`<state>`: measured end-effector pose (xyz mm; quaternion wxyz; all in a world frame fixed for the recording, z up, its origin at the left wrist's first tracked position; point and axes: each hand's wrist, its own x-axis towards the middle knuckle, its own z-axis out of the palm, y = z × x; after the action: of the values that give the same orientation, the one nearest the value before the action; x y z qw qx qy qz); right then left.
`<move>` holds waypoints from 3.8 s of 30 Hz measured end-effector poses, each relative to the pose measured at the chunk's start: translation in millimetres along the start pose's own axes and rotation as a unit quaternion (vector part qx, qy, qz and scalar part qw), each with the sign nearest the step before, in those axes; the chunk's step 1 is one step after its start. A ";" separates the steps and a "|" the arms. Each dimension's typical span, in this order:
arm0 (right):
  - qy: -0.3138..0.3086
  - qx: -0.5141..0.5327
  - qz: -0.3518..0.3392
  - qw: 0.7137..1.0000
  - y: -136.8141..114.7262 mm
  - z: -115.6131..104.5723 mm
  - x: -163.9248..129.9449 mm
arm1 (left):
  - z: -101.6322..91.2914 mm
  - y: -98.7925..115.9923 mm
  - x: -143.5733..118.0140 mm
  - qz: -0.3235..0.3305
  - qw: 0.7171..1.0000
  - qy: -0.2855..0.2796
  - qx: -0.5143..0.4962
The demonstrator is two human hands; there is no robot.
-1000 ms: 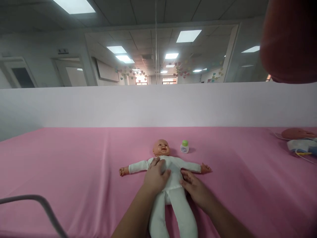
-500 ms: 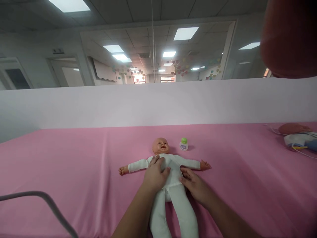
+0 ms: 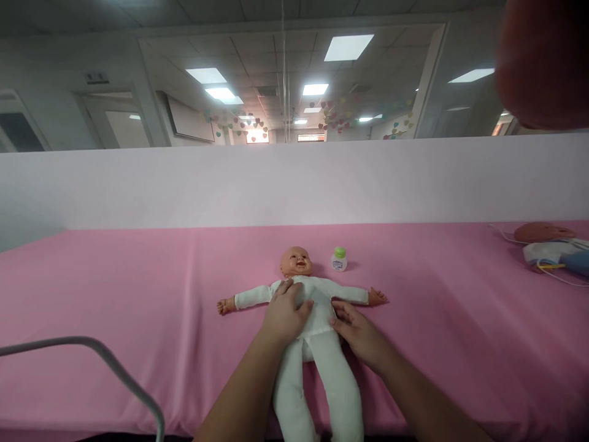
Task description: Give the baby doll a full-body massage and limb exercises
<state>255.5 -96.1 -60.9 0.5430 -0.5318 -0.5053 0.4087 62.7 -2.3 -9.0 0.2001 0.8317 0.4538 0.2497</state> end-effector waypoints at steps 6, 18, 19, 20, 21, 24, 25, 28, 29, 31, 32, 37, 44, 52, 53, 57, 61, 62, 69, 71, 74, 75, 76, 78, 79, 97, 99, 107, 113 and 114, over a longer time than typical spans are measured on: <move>-0.007 0.032 0.020 0.999 -3.1 -0.2 -1.2 | 0.8 0.2 1.6 0.011 1.000 0.006 0.004; 0.000 0.049 0.022 0.999 -7.9 2.1 -2.5 | 2.0 -1.3 1.6 0.017 1.000 0.010 0.006; -0.001 0.051 0.023 0.998 -8.0 2.0 -2.5 | 1.6 -0.8 1.6 0.016 1.000 0.009 0.007; -0.003 0.053 0.024 0.998 -8.0 1.9 -2.6 | 1.2 -0.3 1.6 0.015 1.000 0.008 0.007; -0.004 0.054 0.023 0.998 -7.9 1.8 -2.6 | 0.9 0.1 1.7 0.015 1.000 0.007 0.007; -0.001 0.053 0.017 0.998 -7.0 1.8 -2.5 | 0.5 0.0 1.9 0.015 1.000 0.007 0.007; 0.000 0.050 0.017 0.999 -6.7 1.8 -2.4 | 0.7 -0.6 2.0 0.015 1.000 0.008 0.007; -0.004 0.040 0.022 0.999 -6.3 2.0 -2.2 | 2.0 -2.5 2.0 0.020 1.000 0.014 0.002; -0.006 0.038 0.024 0.999 -6.4 2.0 -2.2 | 2.3 -3.0 2.1 0.021 1.000 0.016 0.000; -0.010 0.038 0.023 0.999 -6.8 2.1 -2.2 | 2.8 -3.4 2.3 0.017 1.000 0.017 -0.004; -0.011 0.039 0.022 0.999 -7.1 2.2 -2.2 | 2.7 -3.2 2.4 0.014 1.000 0.016 -0.006; -0.017 0.043 0.020 0.999 -7.9 2.0 -1.8 | 0.5 -0.7 1.9 0.005 1.000 0.007 -0.002; -0.012 0.036 0.015 0.999 -9.6 1.8 -2.4 | -0.7 0.7 2.1 0.004 1.000 0.007 -0.001; -0.010 0.030 0.016 0.999 -10.2 2.0 -2.5 | 1.5 -2.4 2.5 0.015 1.000 0.015 -0.001; -0.011 0.028 0.015 0.999 -10.3 2.2 -2.5 | 1.6 -2.5 2.5 0.014 1.000 0.016 -0.001; -0.013 0.026 0.018 0.999 -9.6 1.7 -2.3 | 2.3 -2.7 3.0 0.007 1.000 0.016 -0.003; -0.018 0.034 0.019 0.999 -7.3 0.8 -1.8 | 2.6 -2.4 3.4 0.006 1.000 0.013 -0.002; -0.016 0.034 0.019 0.999 -7.0 0.7 -1.7 | 2.6 -2.3 3.5 0.006 1.000 0.012 -0.002; -0.010 0.029 0.026 0.999 -12.4 1.4 -3.8 | 2.1 -2.0 2.7 0.009 1.000 0.016 -0.005; -0.010 0.027 0.026 0.999 -13.5 1.9 -4.4 | 1.9 -1.7 2.3 0.007 1.000 0.015 -0.004; -0.011 0.030 0.016 0.999 -11.6 2.2 -3.7 | 1.3 -0.9 2.2 0.010 1.000 0.014 -0.001; -0.012 0.030 0.014 0.999 -10.3 2.1 -3.2 | 1.2 -0.7 2.2 0.010 1.000 0.014 0.000; -0.012 0.030 0.014 0.999 -9.0 1.9 -2.7 | 1.1 -0.6 2.3 0.010 1.000 0.014 0.000; -0.014 0.034 0.016 0.999 -7.1 1.3 -1.9 | 1.3 -0.7 2.2 0.010 1.000 0.015 0.000; -0.016 0.039 0.016 0.999 -6.7 1.1 -1.7 | 1.4 -0.9 2.1 0.011 1.000 0.016 0.001; -0.013 0.031 0.018 0.999 -9.0 1.5 -3.4 | 3.2 -3.6 2.3 0.024 1.000 0.013 0.001; -0.013 0.028 0.019 0.999 -9.1 0.8 -3.2 | 2.7 -3.0 2.2 0.022 1.000 0.011 -0.001; -0.013 0.024 0.014 1.000 -1.8 -2.7 -0.4 | 4.8 -4.5 4.3 0.029 0.999 0.021 -0.009; -0.012 0.033 0.013 0.999 1.3 -3.9 1.2 | 4.6 -4.2 4.6 0.029 0.999 0.023 -0.011; -0.010 0.035 0.014 0.999 1.1 -4.0 1.2 | 4.3 -3.6 4.5 0.029 0.999 0.023 -0.009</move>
<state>259.7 -95.4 -61.5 0.5508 -0.5149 -0.4886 0.4390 65.0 3.0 -13.4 0.1894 0.8368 0.4317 0.2784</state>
